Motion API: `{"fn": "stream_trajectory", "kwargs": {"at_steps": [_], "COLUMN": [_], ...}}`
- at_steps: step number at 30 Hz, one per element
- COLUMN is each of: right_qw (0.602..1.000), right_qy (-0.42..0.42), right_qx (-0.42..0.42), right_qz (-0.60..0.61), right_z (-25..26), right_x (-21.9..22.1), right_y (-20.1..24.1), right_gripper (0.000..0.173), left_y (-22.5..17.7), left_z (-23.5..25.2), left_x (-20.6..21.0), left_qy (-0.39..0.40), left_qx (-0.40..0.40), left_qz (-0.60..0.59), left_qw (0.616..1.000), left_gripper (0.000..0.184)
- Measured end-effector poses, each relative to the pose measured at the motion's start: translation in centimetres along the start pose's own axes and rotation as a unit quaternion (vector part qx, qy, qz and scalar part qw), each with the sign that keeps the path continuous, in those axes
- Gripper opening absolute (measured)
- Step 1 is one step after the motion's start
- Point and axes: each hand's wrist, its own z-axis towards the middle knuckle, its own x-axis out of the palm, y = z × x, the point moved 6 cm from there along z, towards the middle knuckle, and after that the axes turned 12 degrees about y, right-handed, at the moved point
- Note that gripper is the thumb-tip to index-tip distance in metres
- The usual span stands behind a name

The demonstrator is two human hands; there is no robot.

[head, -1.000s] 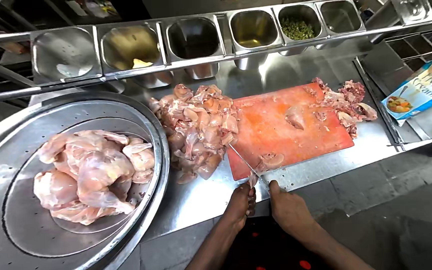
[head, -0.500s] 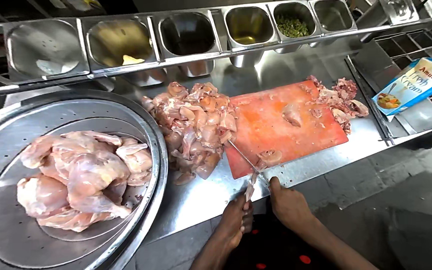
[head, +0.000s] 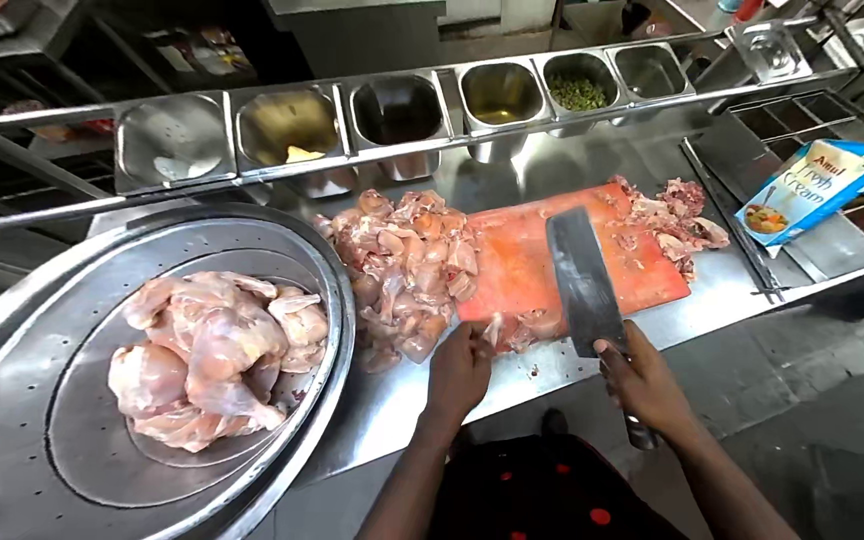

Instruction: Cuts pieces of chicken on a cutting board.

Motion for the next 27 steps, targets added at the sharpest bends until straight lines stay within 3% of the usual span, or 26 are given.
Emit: {"fn": "stream_trajectory", "kwargs": {"at_steps": [4,6,9,12,15,17,22,27], "right_qw": [0.997,0.993,0.987,0.977,0.97,0.968,0.972,0.981], "right_qy": [-0.061,-0.087,-0.128,-0.155,-0.166,-0.165,-0.152,-0.128], "right_qx": [-0.029,-0.026,0.003,0.04,0.048,0.047,0.032,0.042], "right_qz": [0.047,0.069,0.098,0.138,0.173,0.182,0.176,0.143], "right_z": [-2.8,-4.6,-6.5,-7.7,-7.7,-7.0,-5.3,-5.7], "right_x": [-2.3,-2.8,-3.1,-3.5,-4.0,-4.4,-4.8,-4.9], "right_y": [-2.6,-4.8,-7.6,-9.6,-11.0,-11.6,-11.4,-12.0], "right_gripper": [0.038,0.042,0.048,0.047,0.046,0.045,0.045,0.048], "left_y": [-3.5,-4.7,-4.5,-3.1,-2.5,-1.8,-0.3,-0.8], "left_z": [5.0,6.3,7.6,7.9,7.4,7.9,9.9,10.4], "left_x": [2.2,5.4,9.7,9.3,7.2,4.5,-5.0,-12.3], "left_qy": [-0.158,-0.123,0.042,0.041,0.042,0.018,-0.143,-0.212], "left_qx": [0.156,0.225,0.195,0.216,0.229,0.183,0.019,-0.15], "left_qz": [0.153,0.227,0.331,0.368,0.353,0.365,0.392,0.335], "left_qw": [0.963,0.94,0.922,0.903,0.906,0.913,0.909,0.906], "left_gripper": [0.037,0.035,0.049,0.052,0.042,0.038,0.042,0.042]}}
